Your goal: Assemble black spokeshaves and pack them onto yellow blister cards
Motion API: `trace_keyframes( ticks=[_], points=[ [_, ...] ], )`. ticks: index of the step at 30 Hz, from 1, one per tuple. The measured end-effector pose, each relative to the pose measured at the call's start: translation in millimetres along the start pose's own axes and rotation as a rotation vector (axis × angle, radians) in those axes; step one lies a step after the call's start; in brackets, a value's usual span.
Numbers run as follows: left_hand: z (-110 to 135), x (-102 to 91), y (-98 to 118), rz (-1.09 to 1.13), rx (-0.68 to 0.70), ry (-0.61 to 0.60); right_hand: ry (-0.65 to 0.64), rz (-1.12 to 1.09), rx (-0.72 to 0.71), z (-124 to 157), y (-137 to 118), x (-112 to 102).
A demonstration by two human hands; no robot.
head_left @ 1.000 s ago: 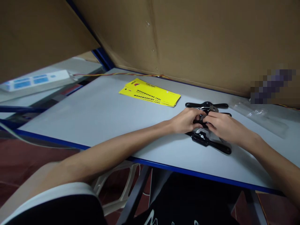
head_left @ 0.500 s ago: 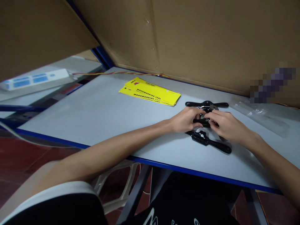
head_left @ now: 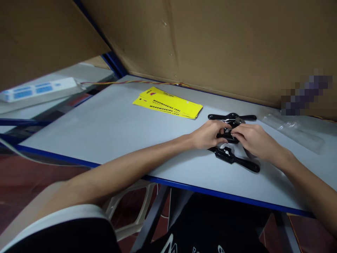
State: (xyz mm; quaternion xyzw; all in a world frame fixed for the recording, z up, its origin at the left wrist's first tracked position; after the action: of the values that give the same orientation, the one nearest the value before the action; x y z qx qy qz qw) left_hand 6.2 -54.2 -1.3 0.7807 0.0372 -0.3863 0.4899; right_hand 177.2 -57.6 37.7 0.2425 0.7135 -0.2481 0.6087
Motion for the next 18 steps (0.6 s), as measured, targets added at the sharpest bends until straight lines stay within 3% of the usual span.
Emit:
trace_keyframes(
  ticks=[4,8,18],
  points=[
    [0.9,0.4,-1.0,-0.009,0.003,0.002,0.023,-0.099,0.025,2.4,0.8,1.4],
    [1.0,0.3,-1.3,-0.013,0.009,0.003,0.131,-0.113,0.055,6.0,5.4,2.9],
    [0.8,-0.2,-1.2,-0.011,0.012,0.002,0.165,-0.143,0.022,10.3,7.7,11.6]
  ],
)
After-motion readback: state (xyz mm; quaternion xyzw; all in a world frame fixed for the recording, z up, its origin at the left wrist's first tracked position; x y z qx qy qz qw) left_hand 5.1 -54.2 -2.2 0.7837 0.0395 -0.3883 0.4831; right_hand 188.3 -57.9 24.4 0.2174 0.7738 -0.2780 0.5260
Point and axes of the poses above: each hand's wrist, its own z-axis away from the middle knuckle, its own x-axis out of the palm, y = z × x, the point moved 4 cm from there along -z, towards the middle knuckle, and after that the axes turned 8 degrees about z, right-handed, at the moved point
